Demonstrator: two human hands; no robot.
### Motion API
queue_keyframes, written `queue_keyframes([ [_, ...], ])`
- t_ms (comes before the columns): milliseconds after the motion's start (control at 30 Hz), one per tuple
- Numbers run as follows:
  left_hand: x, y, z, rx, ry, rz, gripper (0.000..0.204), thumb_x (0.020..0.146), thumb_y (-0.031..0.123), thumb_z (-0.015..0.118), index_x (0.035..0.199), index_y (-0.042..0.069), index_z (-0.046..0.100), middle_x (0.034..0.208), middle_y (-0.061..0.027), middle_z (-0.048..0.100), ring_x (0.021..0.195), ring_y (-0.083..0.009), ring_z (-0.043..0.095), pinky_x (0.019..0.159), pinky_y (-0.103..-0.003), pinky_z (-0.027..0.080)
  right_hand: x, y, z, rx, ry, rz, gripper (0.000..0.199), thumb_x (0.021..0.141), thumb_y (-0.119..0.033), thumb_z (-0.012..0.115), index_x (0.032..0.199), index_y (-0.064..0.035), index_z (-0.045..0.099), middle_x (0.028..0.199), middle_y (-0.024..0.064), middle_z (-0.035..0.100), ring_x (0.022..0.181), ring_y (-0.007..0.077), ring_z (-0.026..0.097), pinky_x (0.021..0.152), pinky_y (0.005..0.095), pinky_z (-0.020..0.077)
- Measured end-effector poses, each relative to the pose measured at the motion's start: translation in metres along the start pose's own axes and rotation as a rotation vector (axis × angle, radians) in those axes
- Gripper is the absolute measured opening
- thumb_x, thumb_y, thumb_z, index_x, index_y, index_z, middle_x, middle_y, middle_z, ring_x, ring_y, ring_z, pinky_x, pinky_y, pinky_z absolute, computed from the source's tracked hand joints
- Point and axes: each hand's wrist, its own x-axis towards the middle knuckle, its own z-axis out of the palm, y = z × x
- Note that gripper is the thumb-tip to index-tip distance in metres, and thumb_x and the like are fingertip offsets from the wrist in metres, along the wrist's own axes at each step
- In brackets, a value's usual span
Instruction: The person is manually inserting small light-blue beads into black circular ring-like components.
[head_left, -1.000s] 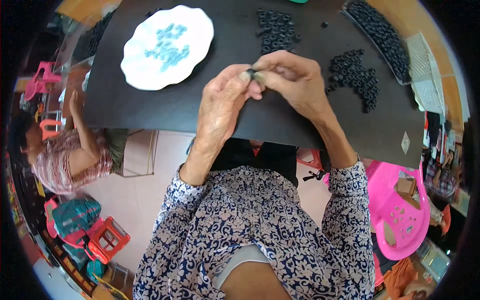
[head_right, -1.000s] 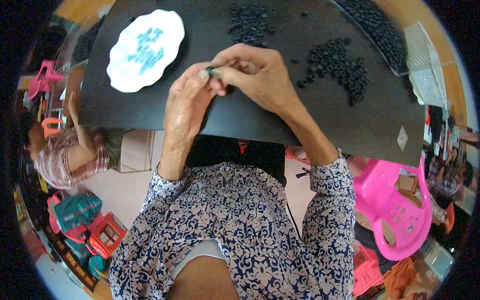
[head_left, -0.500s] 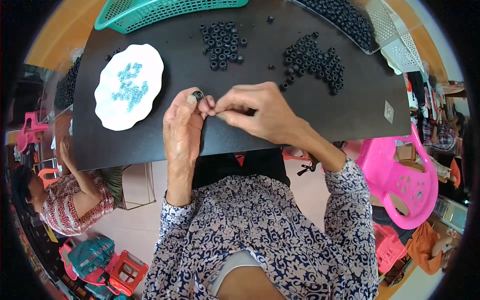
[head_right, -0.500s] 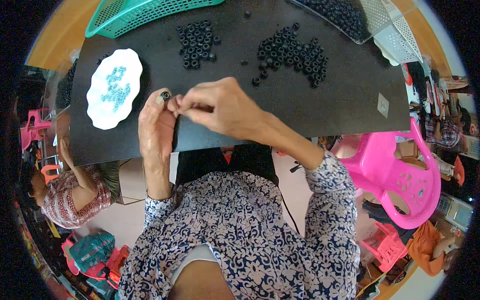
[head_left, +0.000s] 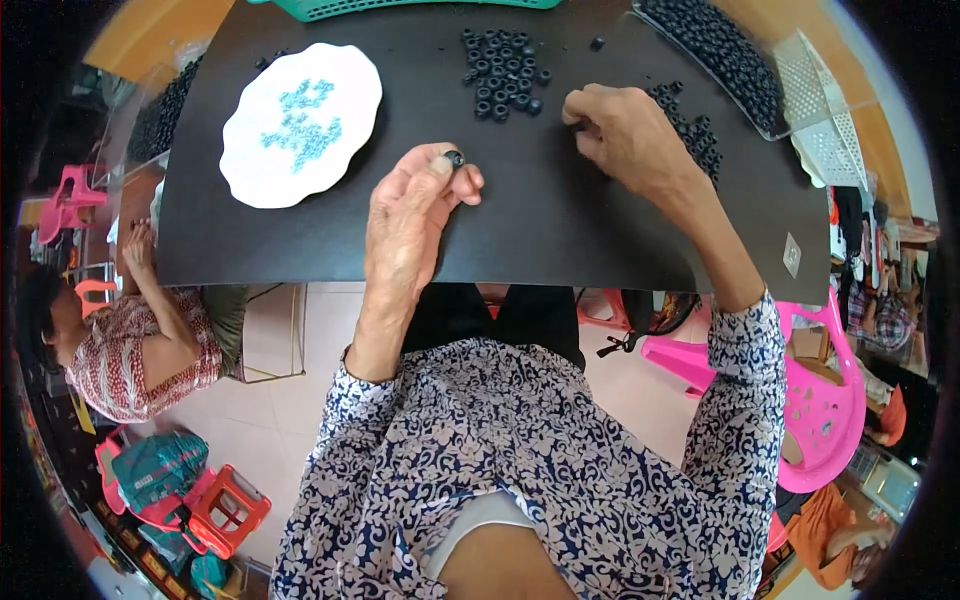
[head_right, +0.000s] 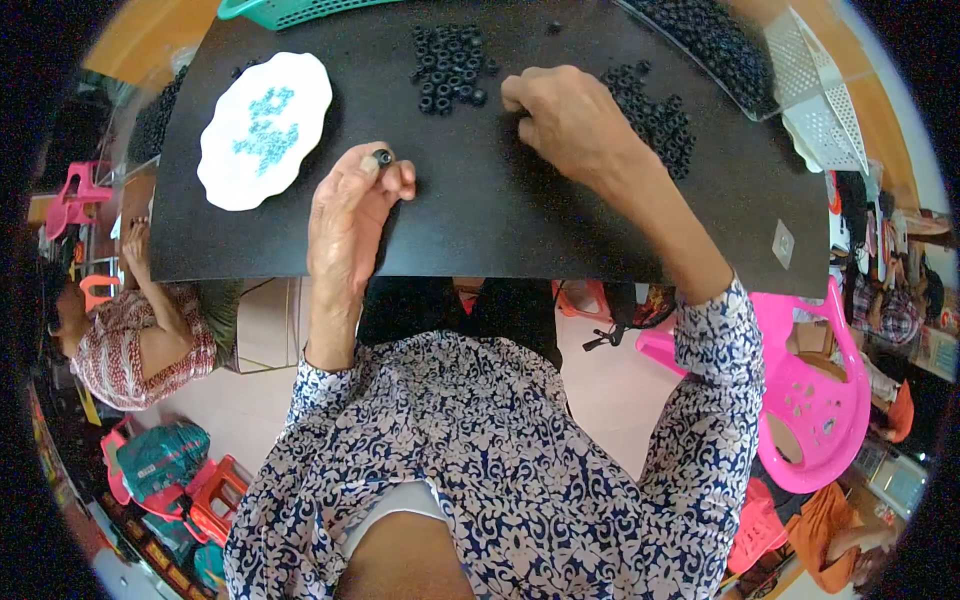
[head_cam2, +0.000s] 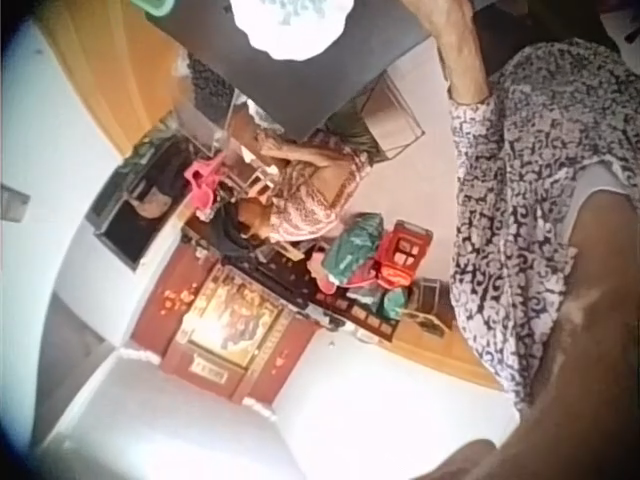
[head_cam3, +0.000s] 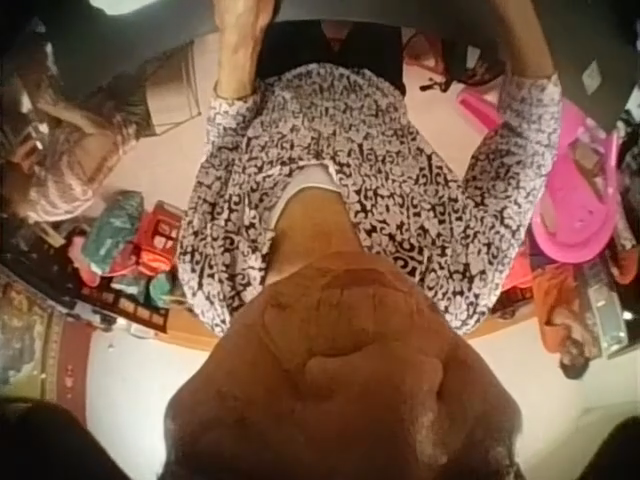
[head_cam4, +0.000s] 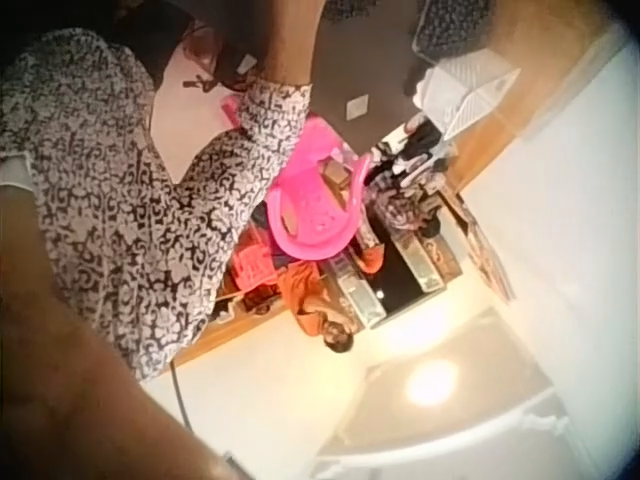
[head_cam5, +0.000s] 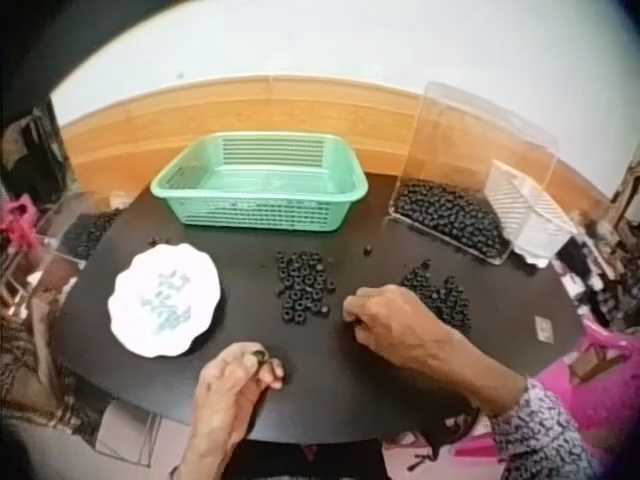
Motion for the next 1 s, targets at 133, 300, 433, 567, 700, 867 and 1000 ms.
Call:
queue_keyframes([
  [133, -0.003, 0.002, -0.002, -0.018, 0.036, 0.001, 0.021, 0.096, 0.014, 0.053, 0.104, -0.005, 0.058, 0.082, -0.0084, 0.061, 0.084, -0.0168, 0.059, 0.081, -0.029, 0.049, 0.002, -0.043, 0.005, 0.593, -0.018, 0.153, 0.019, 0.076, 0.002, 0.065, 0.095, 0.0009, 0.062, 0.087, 0.0075, 0.065, 0.076, 0.0120, 0.064, 0.071, 0.0252, 0.0508],
  [300, -0.001, -0.001, 0.000, -0.030, -0.023, 0.001, 0.020, 0.097, 0.013, 0.053, 0.105, -0.005, 0.059, 0.087, -0.0083, 0.063, 0.081, -0.0123, 0.059, 0.079, -0.025, 0.049, -0.003, -0.065, 0.033, 1.200, 0.141, 0.183, 0.019, 0.081, 0.007, 0.063, 0.100, 0.0022, 0.065, 0.090, 0.0015, 0.066, 0.082, 0.0076, 0.063, 0.078, 0.0206, 0.0502],
  [433, -0.002, -0.001, 0.001, -0.016, -0.003, -0.014, 0.020, 0.097, 0.013, 0.053, 0.106, -0.005, 0.059, 0.089, -0.0081, 0.064, 0.081, -0.0116, 0.059, 0.079, -0.024, 0.049, -0.005, -0.066, 0.049, 1.394, 0.176, 0.200, 0.022, 0.082, 0.008, 0.064, 0.102, 0.0017, 0.066, 0.094, 0.0043, 0.067, 0.087, 0.0097, 0.065, 0.081, 0.0223, 0.0514],
  [567, -0.004, -0.001, 0.000, 0.111, 0.018, -0.003, 0.020, 0.097, 0.013, 0.053, 0.105, -0.005, 0.059, 0.088, -0.0060, 0.063, 0.080, -0.0100, 0.058, 0.078, -0.023, 0.048, -0.008, -0.065, 0.057, 1.494, 0.220, 0.213, 0.020, 0.082, 0.009, 0.066, 0.101, 0.0018, 0.066, 0.093, 0.0042, 0.067, 0.088, 0.0109, 0.065, 0.082, 0.0237, 0.0525],
  [700, -0.004, 0.001, 0.002, 0.210, 0.012, 0.010, 0.019, 0.097, 0.013, 0.052, 0.104, -0.004, 0.060, 0.086, -0.0037, 0.062, 0.079, -0.0087, 0.057, 0.078, -0.023, 0.047, -0.009, -0.065, 0.055, 1.444, 0.201, 0.195, 0.019, 0.081, 0.007, 0.068, 0.099, 0.0018, 0.066, 0.093, 0.0041, 0.067, 0.088, 0.0112, 0.065, 0.082, 0.0237, 0.0528],
  [867, -0.004, -0.002, 0.001, 0.246, 0.000, 0.031, 0.019, 0.097, 0.013, 0.053, 0.105, -0.004, 0.061, 0.086, -0.0037, 0.062, 0.080, -0.0091, 0.058, 0.078, -0.023, 0.048, -0.008, -0.066, 0.051, 1.491, 0.154, 0.200, 0.019, 0.080, 0.005, 0.071, 0.098, 0.0012, 0.067, 0.092, 0.0044, 0.068, 0.086, 0.0101, 0.065, 0.081, 0.0225, 0.0531],
  [1000, -0.004, -0.004, 0.001, 0.244, -0.018, 0.060, 0.019, 0.097, 0.011, 0.053, 0.106, -0.004, 0.060, 0.086, -0.0041, 0.063, 0.080, -0.0095, 0.058, 0.077, -0.023, 0.049, -0.007, -0.066, 0.052, 1.570, 0.146, 0.167, 0.018, 0.080, 0.005, 0.071, 0.098, 0.0013, 0.067, 0.092, 0.0049, 0.068, 0.086, 0.0106, 0.066, 0.081, 0.0227, 0.0535],
])
